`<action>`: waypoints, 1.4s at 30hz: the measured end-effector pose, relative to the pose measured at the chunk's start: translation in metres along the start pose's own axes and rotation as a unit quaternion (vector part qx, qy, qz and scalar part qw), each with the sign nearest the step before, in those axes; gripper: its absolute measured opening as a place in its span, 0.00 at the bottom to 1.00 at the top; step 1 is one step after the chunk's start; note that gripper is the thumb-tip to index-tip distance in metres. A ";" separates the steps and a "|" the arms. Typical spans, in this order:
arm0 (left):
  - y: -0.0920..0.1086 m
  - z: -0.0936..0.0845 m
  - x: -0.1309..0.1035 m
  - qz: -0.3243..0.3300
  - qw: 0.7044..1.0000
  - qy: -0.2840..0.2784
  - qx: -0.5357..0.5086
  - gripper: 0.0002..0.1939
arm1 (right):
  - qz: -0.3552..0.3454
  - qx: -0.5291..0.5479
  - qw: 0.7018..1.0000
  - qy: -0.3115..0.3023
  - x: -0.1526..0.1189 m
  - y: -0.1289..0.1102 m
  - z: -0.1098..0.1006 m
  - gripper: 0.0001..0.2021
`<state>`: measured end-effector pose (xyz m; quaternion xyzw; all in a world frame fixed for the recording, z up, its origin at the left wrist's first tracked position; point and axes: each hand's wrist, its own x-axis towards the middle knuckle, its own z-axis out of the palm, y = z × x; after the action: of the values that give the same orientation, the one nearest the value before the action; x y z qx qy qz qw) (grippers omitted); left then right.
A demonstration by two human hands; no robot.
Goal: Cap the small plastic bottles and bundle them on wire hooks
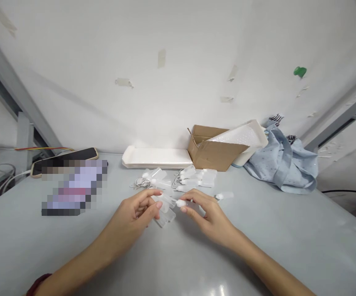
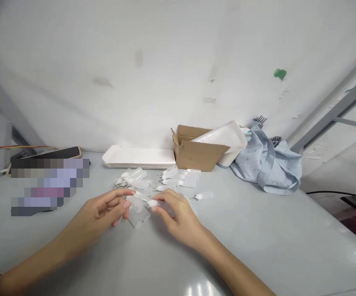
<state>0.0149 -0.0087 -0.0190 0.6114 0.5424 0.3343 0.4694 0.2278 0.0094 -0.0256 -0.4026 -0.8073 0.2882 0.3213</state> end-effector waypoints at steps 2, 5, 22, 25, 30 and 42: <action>-0.001 -0.001 0.000 0.001 1.000 0.002 0.001 0.20 | -0.009 0.008 1.000 -0.007 -0.001 -0.001 0.001 0.08; -0.001 -0.002 0.000 0.011 1.000 0.004 0.006 0.15 | 0.009 0.020 0.999 -0.023 -0.003 -0.002 0.002 0.08; 0.001 -0.003 0.002 0.000 0.999 -0.007 -0.032 0.13 | 0.066 0.123 0.987 -0.075 -0.005 -0.007 0.006 0.10; 0.002 -0.002 0.002 -0.005 1.000 -0.015 -0.025 0.13 | 0.058 0.128 0.988 -0.063 -0.006 -0.005 0.007 0.11; 0.002 -0.002 0.002 -0.014 1.000 -0.022 -0.011 0.14 | 0.050 0.141 0.988 -0.044 -0.005 -0.001 0.009 0.13; 0.007 -0.003 -0.004 0.034 0.995 -0.088 0.030 0.14 | 0.056 0.139 0.987 -0.062 -0.008 -0.001 0.013 0.14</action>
<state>0.0142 -0.0118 -0.0116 0.6704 0.4879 0.2787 0.4846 0.2211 -0.0001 -0.0351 -0.3798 -0.7537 0.4401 0.3067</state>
